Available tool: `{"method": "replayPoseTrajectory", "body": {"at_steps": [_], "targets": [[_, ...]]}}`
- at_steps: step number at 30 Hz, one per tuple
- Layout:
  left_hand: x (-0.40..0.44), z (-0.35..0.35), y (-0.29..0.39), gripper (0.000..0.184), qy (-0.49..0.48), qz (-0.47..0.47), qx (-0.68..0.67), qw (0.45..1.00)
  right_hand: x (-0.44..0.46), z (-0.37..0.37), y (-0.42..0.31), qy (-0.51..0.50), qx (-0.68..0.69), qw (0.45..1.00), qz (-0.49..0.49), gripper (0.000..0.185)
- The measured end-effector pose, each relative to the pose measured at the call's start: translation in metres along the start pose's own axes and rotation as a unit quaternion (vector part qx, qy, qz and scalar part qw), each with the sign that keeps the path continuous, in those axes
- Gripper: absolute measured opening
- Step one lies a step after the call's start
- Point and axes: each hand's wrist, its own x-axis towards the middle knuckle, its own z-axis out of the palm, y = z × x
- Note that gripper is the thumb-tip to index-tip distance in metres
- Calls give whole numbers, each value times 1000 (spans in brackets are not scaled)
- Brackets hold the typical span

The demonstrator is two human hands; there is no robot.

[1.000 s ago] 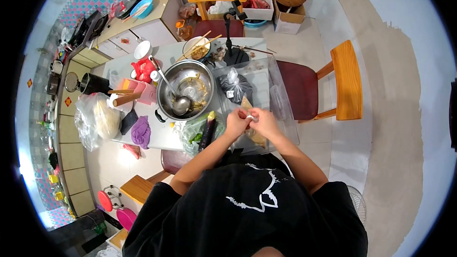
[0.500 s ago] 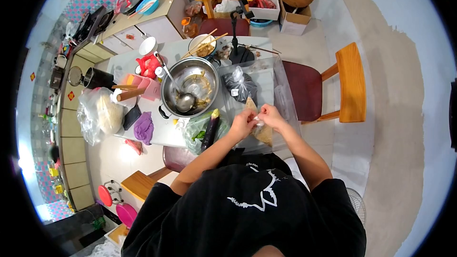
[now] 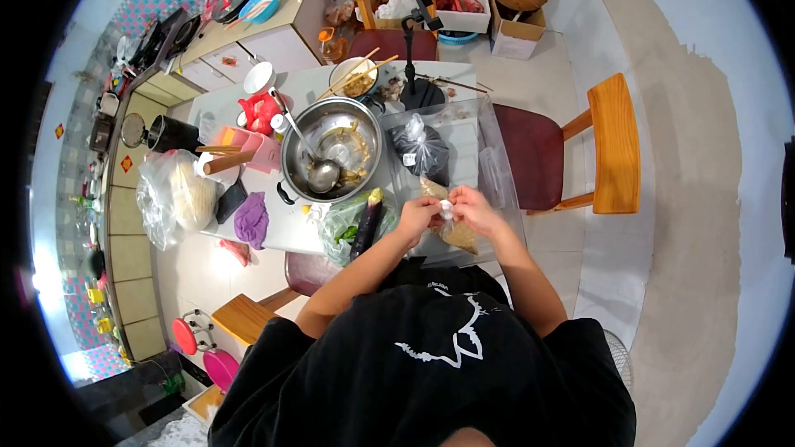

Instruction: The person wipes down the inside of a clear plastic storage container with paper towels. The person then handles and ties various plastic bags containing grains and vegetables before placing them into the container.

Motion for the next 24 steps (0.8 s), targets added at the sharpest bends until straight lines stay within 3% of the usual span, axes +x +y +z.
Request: {"method": "replayPoseTrajectory", "body": {"at_steps": [4,6,10,11,12,13,15,18,22,24], "targets": [[2,1,-5,8,-4,-22,-72,997,-10,19,1,67,-106,992,-31,28],[1,2,-3,8,-3,-46,-135,990,-11,27,10,141,-126,975,-117,33],[-2,1,1,6,-26,-51,-146,988,-16,38,12,204,-179,946,-176,31],[-3,0,0,6,-20,-53,-147,987,-18,33,9,278,-347,858,-258,26],[-4,0,0,7,-15,-55,-148,987,-18,29,9,340,-499,727,-327,21],[-3,0,0,7,-17,-56,-148,987,-18,29,10,340,-499,727,-327,21],[-2,2,2,6,-36,-79,-152,985,-17,28,20,245,-387,875,-155,16],[-4,3,4,8,-45,-80,-141,986,0,13,62,243,-359,878,-201,16],[-5,3,9,12,-42,-79,-101,991,-27,45,17,222,-413,868,-164,17],[-2,6,10,11,-39,-66,-80,994,-29,46,17,261,-376,865,-204,17]]}}
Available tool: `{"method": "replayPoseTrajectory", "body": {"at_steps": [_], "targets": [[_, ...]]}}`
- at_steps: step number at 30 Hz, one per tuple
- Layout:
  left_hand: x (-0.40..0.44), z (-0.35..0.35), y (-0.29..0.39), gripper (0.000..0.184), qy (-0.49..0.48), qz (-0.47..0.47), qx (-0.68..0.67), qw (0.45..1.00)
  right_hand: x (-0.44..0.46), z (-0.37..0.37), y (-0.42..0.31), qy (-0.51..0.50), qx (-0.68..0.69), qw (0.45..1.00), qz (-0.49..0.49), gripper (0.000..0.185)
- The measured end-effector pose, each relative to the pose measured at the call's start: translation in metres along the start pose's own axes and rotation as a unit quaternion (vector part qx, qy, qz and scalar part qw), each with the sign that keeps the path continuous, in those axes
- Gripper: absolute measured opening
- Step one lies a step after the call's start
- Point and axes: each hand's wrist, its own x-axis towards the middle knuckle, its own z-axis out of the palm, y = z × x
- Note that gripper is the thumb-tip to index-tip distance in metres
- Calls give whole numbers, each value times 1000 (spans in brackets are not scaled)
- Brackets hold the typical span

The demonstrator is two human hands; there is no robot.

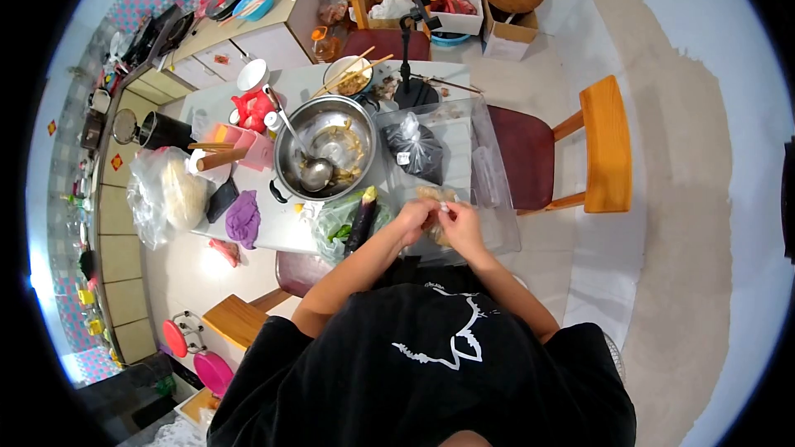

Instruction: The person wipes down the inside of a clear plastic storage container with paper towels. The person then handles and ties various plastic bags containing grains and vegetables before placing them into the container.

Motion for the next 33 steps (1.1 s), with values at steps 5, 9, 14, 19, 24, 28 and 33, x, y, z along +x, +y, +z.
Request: {"method": "replayPoseTrajectory", "body": {"at_steps": [5,9,14,19,24,28,33], "targets": [[0,13,0,13,129,31,69,989,-5,5,5,67,-77,995,-17,15],[12,13,-11,21,209,63,153,964,-8,7,8,129,-119,981,-77,11],[17,3,-11,22,265,75,254,927,-16,6,3,152,-46,981,-115,8],[-14,7,-6,35,228,238,442,834,-12,1,5,118,178,976,49,8],[-18,16,5,50,23,435,543,718,-4,-3,2,68,180,981,-2,8],[-14,0,1,43,-63,358,598,715,-4,-15,-26,51,139,989,26,7],[-24,-1,3,42,35,389,700,598,-7,-19,-47,23,167,986,-1,9]]}}
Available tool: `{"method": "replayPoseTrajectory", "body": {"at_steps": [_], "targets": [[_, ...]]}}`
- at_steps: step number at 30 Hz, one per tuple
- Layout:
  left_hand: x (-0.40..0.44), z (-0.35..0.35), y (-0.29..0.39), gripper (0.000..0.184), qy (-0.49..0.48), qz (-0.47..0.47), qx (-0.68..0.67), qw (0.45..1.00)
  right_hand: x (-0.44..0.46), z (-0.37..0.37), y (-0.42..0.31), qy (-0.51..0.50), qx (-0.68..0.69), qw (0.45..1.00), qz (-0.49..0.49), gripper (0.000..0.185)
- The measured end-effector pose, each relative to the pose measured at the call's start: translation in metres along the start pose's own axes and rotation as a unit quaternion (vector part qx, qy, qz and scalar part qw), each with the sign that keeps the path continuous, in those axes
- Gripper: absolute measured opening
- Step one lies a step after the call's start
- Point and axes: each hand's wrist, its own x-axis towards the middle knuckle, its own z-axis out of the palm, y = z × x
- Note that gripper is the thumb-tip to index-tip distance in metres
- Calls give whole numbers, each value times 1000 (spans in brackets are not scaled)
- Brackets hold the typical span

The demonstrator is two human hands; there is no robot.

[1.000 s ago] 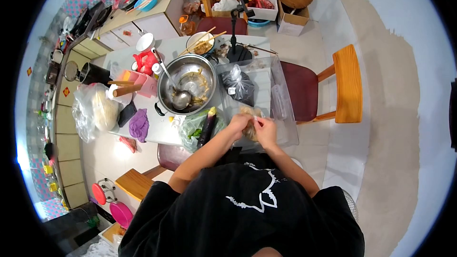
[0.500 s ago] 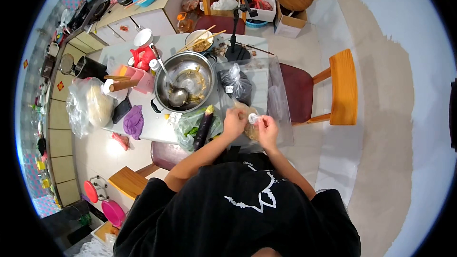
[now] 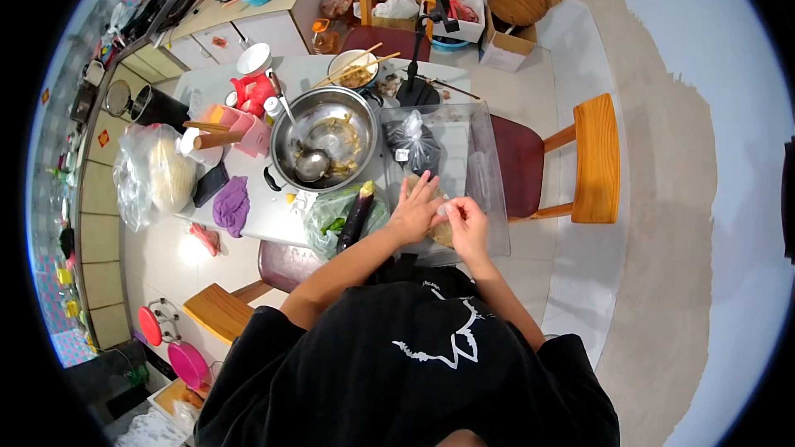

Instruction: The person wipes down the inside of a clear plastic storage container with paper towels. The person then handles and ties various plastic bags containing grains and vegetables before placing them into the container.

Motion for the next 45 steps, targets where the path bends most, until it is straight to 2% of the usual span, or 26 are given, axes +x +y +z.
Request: {"method": "replayPoseTrajectory", "body": {"at_steps": [5,8,10,11,13,15,19,23,25,27,28,29,31,32,36,38,39,42,44,45], "targets": [[0,4,4,38,-3,-21,-17,1000,4,-10,-4,8,76,996,37,11],[4,-3,10,46,-31,-57,-62,996,12,-10,-16,26,92,995,35,12],[2,-13,18,56,55,-75,-76,993,22,-11,-25,43,92,995,19,12],[1,-16,17,56,58,-72,-76,993,30,-12,-29,61,79,995,-1,13],[-1,-25,12,62,133,-85,-84,984,46,-11,-39,80,66,994,-25,13],[-5,-31,5,61,158,-104,-83,978,60,-9,-50,106,64,990,-72,13],[-21,-35,-17,56,232,-121,-90,961,84,-4,-67,150,66,982,-96,12],[-40,-28,-33,50,217,-159,-68,961,109,2,-38,130,1,989,-68,12],[-48,-26,-37,49,122,-155,-35,980,121,0,9,93,-12,995,-45,13],[-55,-26,-38,48,109,-145,-24,983,123,0,51,104,-166,981,-1,21],[-57,-27,-39,48,89,-133,-9,987,118,2,51,82,-149,985,44,37],[-58,-28,-41,48,94,-135,-12,986,115,4,50,79,-152,984,40,37],[-62,-27,-43,50,85,-112,-22,990,104,10,40,114,-363,921,-88,43],[-63,-26,-43,50,89,-112,-25,989,105,10,47,101,-387,910,-106,49],[-65,-24,-46,50,94,-97,-35,990,120,6,67,92,-388,910,-116,38],[-68,-23,-46,49,88,-101,-40,990,131,6,66,113,-292,950,-9,27],[-67,-21,-48,49,91,-91,-37,991,128,13,54,150,-232,961,-14,18],[-66,-17,-47,50,99,-89,-10,991,125,12,61,143,-224,963,-40,24],[-66,-12,-45,53,115,-101,31,988,118,15,66,139,-270,946,-113,39],[-70,-15,-40,56,119,-118,33,985,116,15,72,100,-292,949,-68,58]]}}
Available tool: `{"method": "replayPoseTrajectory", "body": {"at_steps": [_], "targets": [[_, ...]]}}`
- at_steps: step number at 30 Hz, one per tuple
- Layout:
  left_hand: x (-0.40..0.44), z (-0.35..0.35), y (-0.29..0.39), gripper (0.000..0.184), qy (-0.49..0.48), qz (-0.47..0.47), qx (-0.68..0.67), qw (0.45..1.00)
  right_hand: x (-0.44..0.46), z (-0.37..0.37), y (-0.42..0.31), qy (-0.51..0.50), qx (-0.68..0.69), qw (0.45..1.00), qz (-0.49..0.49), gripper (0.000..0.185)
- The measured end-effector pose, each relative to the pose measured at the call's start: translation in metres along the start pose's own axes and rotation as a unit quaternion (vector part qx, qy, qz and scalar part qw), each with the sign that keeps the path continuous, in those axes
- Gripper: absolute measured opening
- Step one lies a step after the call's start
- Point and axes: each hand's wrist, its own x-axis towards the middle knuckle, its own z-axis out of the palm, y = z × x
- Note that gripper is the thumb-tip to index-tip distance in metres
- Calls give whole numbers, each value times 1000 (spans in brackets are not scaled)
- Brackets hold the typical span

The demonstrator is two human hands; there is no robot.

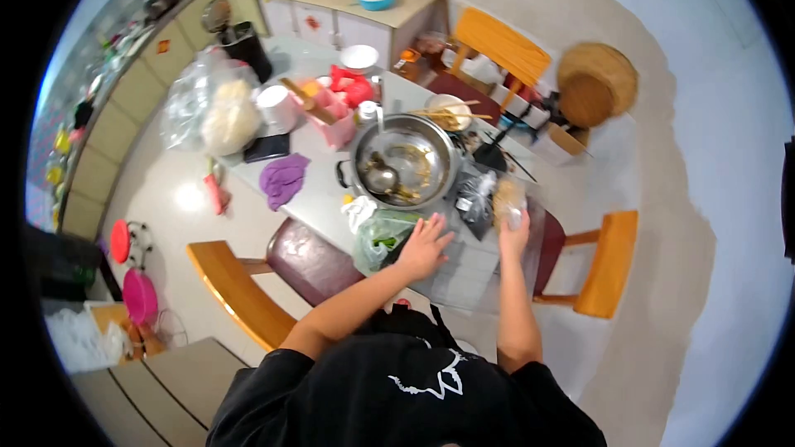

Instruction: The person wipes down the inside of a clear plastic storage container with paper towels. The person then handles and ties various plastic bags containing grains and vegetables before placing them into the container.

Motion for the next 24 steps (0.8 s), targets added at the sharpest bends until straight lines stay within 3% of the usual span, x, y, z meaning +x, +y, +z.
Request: {"method": "replayPoseTrajectory", "body": {"at_steps": [2,4,6,8,9,10,12,14,17,20,21,24], "targets": [[-16,-17,9,58,32,-40,-8,999,-24,-6,-35,0,-115,993,-2,75],[-35,-29,10,57,79,-70,-26,994,-48,3,-44,10,-128,992,11,76],[-63,-47,4,56,93,-147,-22,984,-73,4,-73,2,-87,996,25,69],[-102,-62,-13,55,102,-196,-14,975,-103,9,-87,25,-6,997,-75,56],[-125,-72,-20,54,112,-234,19,966,-116,9,-106,41,47,991,-122,36],[-148,-81,-27,52,123,-269,52,954,-132,16,-112,25,57,990,-129,36],[-198,-96,-49,50,167,-322,116,925,-159,24,-122,-88,124,963,-224,19],[-237,-125,-44,49,178,-437,178,864,-186,30,-148,-147,176,938,-258,8],[-292,-132,-54,46,235,-551,235,766,-232,49,-162,-242,184,912,-276,8],[-346,-111,-86,46,250,-582,142,761,-274,68,-188,-340,193,877,-278,8],[-356,-104,-89,41,310,-531,85,784,-290,75,-198,-391,204,857,-266,8],[-362,-108,-91,30,376,-497,39,781,-343,108,-246,-474,180,819,-267,15]]}}
